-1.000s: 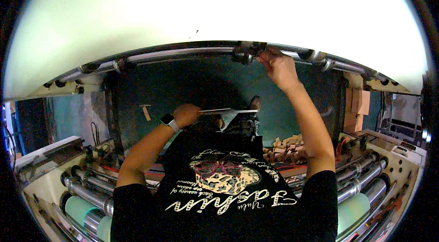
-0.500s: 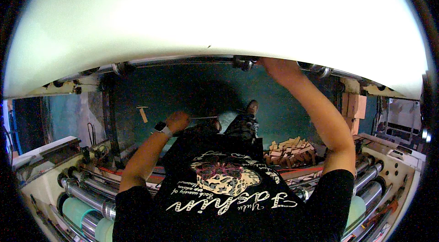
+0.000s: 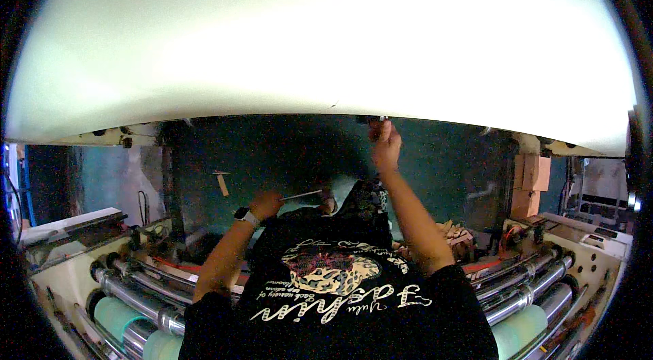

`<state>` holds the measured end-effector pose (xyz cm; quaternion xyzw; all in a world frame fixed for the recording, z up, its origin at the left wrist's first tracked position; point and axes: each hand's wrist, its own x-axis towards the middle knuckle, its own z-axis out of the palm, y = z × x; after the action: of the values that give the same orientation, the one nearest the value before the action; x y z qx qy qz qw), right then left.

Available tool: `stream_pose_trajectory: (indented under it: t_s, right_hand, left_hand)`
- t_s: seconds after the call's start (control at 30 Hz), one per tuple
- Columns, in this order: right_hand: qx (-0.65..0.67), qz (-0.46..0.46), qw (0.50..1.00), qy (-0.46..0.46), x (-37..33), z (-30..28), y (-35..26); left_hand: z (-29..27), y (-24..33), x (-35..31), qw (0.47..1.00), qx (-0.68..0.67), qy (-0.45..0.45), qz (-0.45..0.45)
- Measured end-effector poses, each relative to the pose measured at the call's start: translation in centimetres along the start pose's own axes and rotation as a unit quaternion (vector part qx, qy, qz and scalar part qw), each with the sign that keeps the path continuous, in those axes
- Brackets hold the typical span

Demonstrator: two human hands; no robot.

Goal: The person uses a measuring tape to check distances between metal rings on a large industrial printing or laminating machine, then uses a T-handle hex key to tighten screws on the ring clamps.

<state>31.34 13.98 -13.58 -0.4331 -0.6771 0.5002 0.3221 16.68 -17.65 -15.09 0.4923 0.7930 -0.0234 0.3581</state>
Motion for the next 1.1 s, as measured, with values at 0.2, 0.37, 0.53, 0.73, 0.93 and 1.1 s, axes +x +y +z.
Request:
stream_pose_trajectory:
  t_s: [0.2,0.37,0.53,0.73,0.93,1.1]
  right_hand:
    - [0.079,0.02,0.985,-0.153,0.8,-3.3,-0.6]
    - [0.132,-0.072,0.979,0.137,0.7,0.5,1.1]
    - [0.137,-0.028,0.99,-0.024,-0.4,-3.1,0.1]
    - [-0.004,-0.107,0.986,-0.131,-1.6,-8.2,-0.5]
    - [-0.126,-0.184,0.96,-0.168,-5.1,-11.1,1.5]
    - [-0.217,-0.23,0.918,-0.24,-5.6,-13.1,0.7]
  left_hand:
    - [7.4,-3.9,-0.1,0.996,-0.045,0.024,-0.069]
    - [7.4,-4.1,3.7,0.994,0.015,-0.029,0.103]
    - [4.2,0.8,5.7,0.997,-0.053,-0.048,-0.041]
    - [-6.0,11.7,6.2,0.994,-0.093,-0.027,0.052]
    - [-6.1,18.0,7.6,0.987,-0.089,0.02,0.134]
    - [-10.1,24.2,7.9,0.981,-0.077,-0.107,0.14]
